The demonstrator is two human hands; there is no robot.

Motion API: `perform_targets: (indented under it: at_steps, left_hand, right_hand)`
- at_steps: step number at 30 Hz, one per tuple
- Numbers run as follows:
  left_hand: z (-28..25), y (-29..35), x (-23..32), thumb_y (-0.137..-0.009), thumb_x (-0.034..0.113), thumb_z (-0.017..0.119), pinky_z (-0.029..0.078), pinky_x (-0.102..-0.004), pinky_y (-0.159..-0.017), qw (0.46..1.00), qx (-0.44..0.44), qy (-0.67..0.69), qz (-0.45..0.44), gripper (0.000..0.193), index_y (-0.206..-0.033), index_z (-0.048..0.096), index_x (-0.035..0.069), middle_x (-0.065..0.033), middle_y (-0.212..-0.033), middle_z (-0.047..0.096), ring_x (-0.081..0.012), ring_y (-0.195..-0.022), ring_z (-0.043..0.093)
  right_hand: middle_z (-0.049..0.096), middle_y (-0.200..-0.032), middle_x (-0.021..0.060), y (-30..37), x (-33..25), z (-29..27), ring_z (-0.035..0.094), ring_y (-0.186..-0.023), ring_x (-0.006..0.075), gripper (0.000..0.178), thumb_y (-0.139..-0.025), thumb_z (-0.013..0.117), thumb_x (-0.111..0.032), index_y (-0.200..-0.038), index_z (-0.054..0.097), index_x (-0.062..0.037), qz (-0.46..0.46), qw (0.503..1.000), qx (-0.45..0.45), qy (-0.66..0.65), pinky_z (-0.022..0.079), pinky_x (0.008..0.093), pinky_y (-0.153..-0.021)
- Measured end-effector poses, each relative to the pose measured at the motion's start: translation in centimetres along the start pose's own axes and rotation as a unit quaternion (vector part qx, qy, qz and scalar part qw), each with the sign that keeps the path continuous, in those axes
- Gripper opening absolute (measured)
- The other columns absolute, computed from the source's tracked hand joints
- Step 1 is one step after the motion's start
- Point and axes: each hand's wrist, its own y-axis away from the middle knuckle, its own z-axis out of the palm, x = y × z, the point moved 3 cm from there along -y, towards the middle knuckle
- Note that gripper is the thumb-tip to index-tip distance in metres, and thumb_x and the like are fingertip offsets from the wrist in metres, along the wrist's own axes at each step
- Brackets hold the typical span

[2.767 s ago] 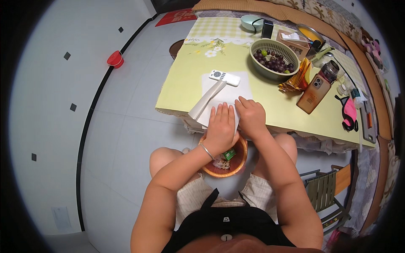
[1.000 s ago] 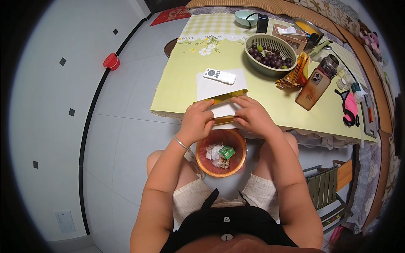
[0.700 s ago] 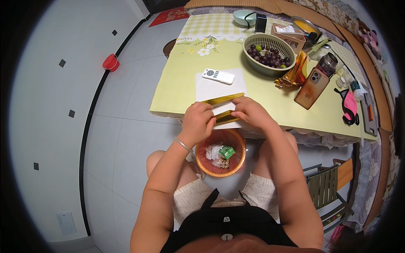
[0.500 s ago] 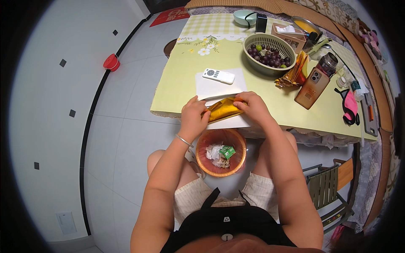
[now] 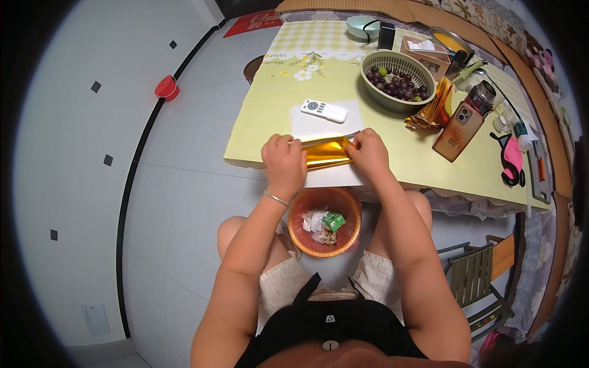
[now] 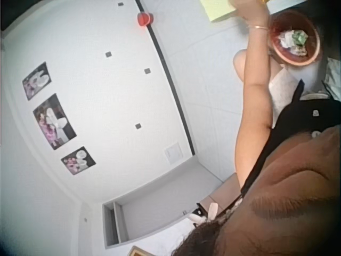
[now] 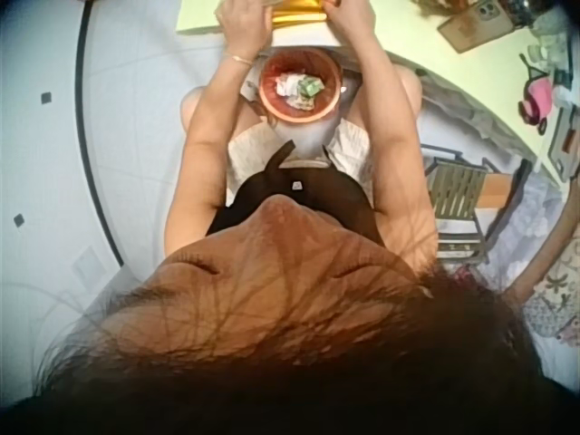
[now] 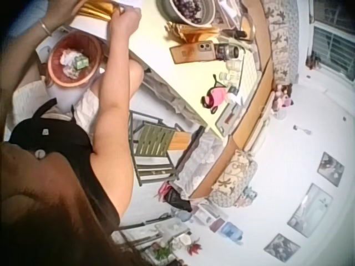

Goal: The person sits on the floor and folds a sheet of white paper using a gold foil sheet as a guide. They repeatedly fold the paper into a triangular shape, pressing the creases to ensure sharpness, and then unfold it to repeat the process.

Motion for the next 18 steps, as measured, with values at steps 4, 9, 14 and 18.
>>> perform_targets:
  at_steps: [4,9,14,18]
  left_hand:
    - [1.3,2.0,2.2,-0.078,0.034,0.075,0.037,-0.0528,-0.101,0.977,-0.138,0.137,0.083,0.052,-0.113,0.063,-0.002,-0.0197,-0.121,0.061,-0.0365,-0.121,0.051]
    - [2.8,3.4,4.0,-0.081,0.062,0.065,0.029,-0.0555,-0.113,0.962,-0.249,0.042,0.1,0.093,-0.136,0.047,-0.01,-0.0262,-0.143,0.047,-0.0396,-0.137,0.04]
    - [3.2,3.2,3.9,-0.08,0.062,0.067,0.028,-0.0558,-0.113,0.96,-0.259,0.041,0.098,0.093,-0.137,0.046,-0.009,-0.0266,-0.145,0.045,-0.0391,-0.138,0.04]
    - [3.2,3.2,3.8,-0.08,0.061,0.067,0.027,-0.0566,-0.113,0.962,-0.253,0.039,0.099,0.094,-0.138,0.044,-0.008,-0.0261,-0.147,0.042,-0.0392,-0.139,0.038]
  right_hand:
    - [0.062,-0.089,0.0126,-0.1,0.2,0.1,0.062,-0.089,0.0304,0.02,-0.076,0.075,-0.02,-0.072,0.066,-0.0033,-0.007,1.0,0.0,0.002,0.052,0.0415,-0.075]
    - [0.062,-0.087,0.0135,0.0,-0.2,-0.3,0.062,-0.085,0.0314,0.02,-0.077,0.075,-0.021,-0.073,0.065,-0.0031,0.003,1.0,0.017,0.016,0.052,0.0419,-0.073]
    - [0.061,-0.086,0.0142,-0.1,0.2,-0.2,0.062,-0.082,0.0328,0.017,-0.079,0.071,-0.018,-0.075,0.064,-0.0028,0.01,0.999,0.025,0.018,0.052,0.0433,-0.072]
    - [0.059,-0.086,0.016,0.0,0.5,0.1,0.062,-0.081,0.0345,0.015,-0.08,0.069,-0.015,-0.076,0.063,-0.0017,-0.019,0.999,0.042,0.017,0.051,0.0442,-0.072]
